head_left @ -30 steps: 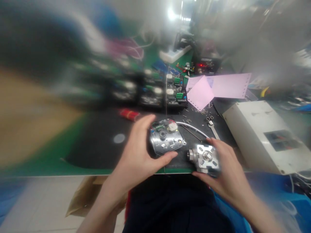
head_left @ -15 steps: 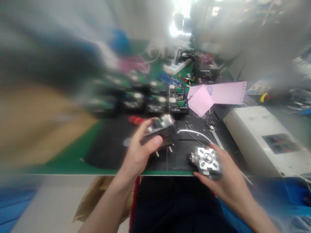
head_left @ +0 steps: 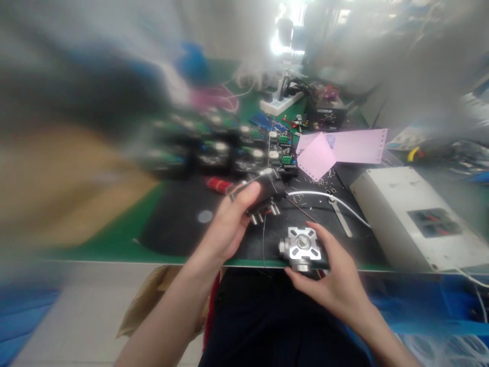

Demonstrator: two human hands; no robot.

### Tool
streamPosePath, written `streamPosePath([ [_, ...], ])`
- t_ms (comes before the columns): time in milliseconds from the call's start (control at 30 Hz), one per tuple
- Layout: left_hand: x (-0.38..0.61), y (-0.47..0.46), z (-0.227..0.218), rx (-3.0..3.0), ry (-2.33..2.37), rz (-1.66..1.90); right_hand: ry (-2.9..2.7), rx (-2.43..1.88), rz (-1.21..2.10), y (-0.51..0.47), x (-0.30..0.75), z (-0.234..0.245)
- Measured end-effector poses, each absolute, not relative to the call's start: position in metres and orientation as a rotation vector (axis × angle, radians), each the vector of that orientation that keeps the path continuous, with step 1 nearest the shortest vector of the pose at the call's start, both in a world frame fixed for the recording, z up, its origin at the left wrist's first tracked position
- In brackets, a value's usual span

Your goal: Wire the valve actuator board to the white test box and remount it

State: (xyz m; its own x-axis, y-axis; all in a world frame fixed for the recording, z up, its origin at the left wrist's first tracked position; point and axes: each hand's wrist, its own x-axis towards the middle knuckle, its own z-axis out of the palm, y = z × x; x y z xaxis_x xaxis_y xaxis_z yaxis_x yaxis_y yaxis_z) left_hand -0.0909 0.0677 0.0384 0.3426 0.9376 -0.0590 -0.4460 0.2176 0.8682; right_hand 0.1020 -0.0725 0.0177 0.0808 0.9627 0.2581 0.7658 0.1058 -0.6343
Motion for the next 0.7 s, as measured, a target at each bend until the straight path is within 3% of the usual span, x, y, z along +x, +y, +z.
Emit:
streamPosePath([
  [433,-0.097,0.063,0.049,0.991,0.809,1.038,-1.743,-1.702,0.338,-0.059,0.091,-0.001],
  [700,-0.066,0.025,0.053,1.559,1.126,1.345,-1.538,-1.829,0.194,-0.059,0.08,-0.009],
])
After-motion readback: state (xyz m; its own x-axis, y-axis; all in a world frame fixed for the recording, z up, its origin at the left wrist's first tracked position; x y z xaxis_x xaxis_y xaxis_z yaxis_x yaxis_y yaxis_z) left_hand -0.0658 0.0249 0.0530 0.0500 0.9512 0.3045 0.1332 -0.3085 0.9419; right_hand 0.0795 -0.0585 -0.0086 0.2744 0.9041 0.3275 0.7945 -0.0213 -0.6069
